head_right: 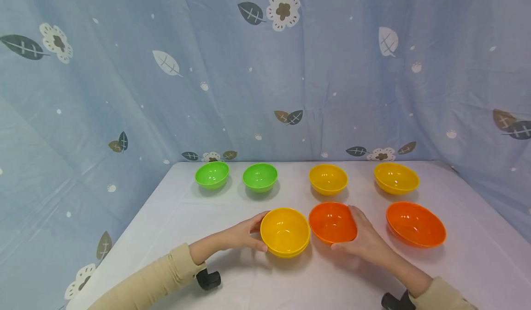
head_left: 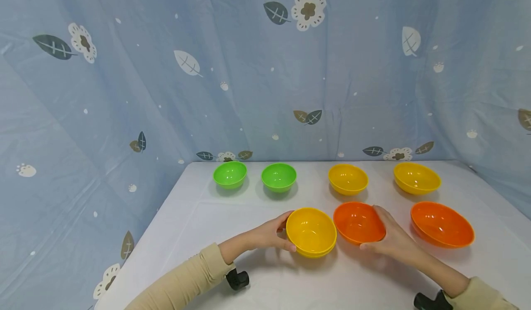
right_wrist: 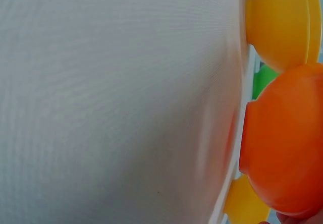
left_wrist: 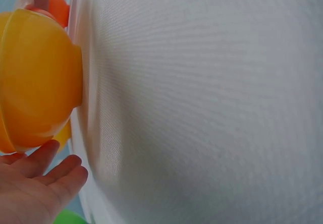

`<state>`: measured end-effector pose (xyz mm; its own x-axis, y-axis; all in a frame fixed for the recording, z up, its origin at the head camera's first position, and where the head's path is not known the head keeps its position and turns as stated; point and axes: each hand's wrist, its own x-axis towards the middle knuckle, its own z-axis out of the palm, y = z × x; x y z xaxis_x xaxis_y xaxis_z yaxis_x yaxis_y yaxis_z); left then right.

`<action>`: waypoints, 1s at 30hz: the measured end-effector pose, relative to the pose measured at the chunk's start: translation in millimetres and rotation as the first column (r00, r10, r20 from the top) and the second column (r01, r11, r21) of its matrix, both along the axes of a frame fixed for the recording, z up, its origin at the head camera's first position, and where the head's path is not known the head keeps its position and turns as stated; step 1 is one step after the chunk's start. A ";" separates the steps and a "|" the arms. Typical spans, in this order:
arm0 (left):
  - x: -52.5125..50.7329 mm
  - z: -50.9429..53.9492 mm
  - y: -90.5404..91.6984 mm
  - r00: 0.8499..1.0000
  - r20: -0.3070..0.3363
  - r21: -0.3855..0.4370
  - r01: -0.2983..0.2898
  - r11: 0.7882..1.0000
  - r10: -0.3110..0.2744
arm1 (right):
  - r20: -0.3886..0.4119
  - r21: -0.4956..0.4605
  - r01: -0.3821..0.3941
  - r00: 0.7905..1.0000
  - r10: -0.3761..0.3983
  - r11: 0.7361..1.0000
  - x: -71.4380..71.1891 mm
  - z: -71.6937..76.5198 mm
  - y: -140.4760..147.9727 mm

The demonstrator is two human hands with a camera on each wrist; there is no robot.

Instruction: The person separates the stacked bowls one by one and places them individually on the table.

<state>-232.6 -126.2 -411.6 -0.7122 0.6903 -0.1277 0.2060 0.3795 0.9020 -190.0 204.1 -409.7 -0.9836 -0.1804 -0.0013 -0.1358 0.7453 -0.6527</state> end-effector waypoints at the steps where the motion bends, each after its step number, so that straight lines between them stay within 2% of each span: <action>1: 0.1 0.1 0.0 1.000 0.001 -0.001 0.000 1.000 0.000 | 0.003 0.001 0.000 1.000 0.000 1.000 -0.3 -0.3 0.2; 16: 0.4 -0.1 0.4 1.000 -0.007 -0.008 -0.003 1.000 0.002 | 0.033 -0.007 -0.020 0.999 0.020 1.000 -3.9 -3.2 1.7; 23: 0.7 -1.0 0.4 1.000 -0.009 -0.006 0.002 1.000 -0.002 | 0.086 0.006 -0.020 0.996 0.019 1.000 -5.7 -2.9 3.6; 30: 1.1 -0.9 0.4 1.000 -0.019 0.001 0.012 1.000 -0.012 | 0.086 0.015 -0.017 0.996 0.015 1.000 -6.3 -3.4 3.1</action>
<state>-231.5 -125.8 -412.5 -0.7060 0.6990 -0.1136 0.2275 0.3758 0.8983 -196.3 207.2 -413.1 -0.9767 -0.1954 -0.0885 -0.0918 0.7539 -0.6506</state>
